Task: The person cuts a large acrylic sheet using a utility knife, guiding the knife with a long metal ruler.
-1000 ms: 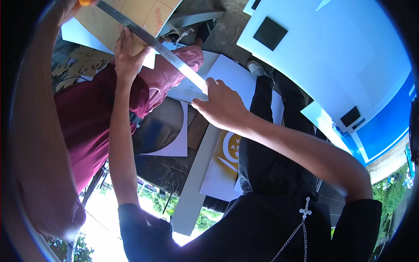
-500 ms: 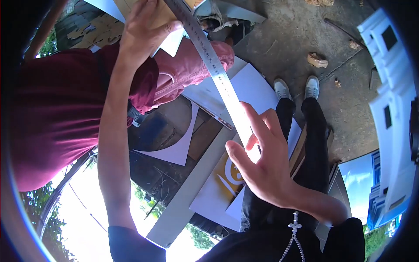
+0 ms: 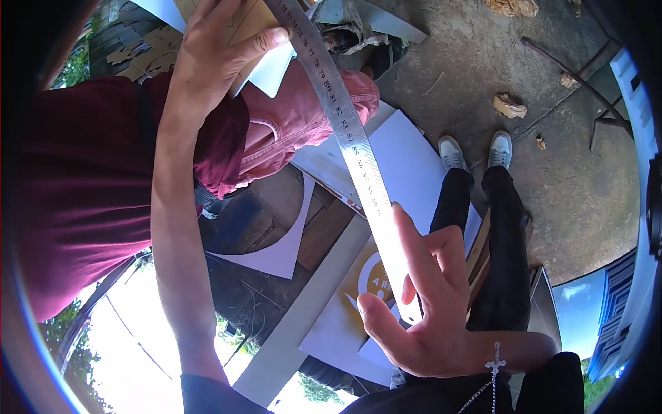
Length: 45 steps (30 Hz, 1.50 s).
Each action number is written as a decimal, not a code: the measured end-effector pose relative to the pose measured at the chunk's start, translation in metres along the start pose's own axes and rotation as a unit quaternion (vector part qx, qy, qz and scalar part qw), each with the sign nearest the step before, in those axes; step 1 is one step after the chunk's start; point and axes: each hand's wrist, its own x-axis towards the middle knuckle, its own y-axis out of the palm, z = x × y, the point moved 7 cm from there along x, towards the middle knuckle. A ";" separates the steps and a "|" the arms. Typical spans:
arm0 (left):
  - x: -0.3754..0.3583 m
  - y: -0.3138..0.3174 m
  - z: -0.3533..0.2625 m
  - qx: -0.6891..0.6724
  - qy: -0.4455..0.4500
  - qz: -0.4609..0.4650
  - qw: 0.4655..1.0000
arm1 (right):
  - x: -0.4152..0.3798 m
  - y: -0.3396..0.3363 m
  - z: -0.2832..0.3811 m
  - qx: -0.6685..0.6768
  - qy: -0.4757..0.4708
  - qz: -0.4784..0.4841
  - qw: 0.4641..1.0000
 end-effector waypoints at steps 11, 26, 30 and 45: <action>-0.001 -0.001 -0.006 0.054 -0.026 0.005 0.998 | -0.004 0.002 -0.005 -0.010 -0.020 -0.019 1.000; -0.002 0.008 -0.006 -0.076 -0.025 -0.006 0.997 | -0.004 -0.001 -0.004 -0.026 -0.026 -0.007 0.999; 0.000 0.010 -0.009 -0.101 -0.033 -0.011 0.994 | -0.003 0.000 -0.005 -0.036 -0.034 -0.015 0.999; -0.007 -0.001 -0.001 0.167 -0.036 -0.004 0.985 | -0.002 -0.001 -0.016 -0.104 -0.034 -0.037 0.993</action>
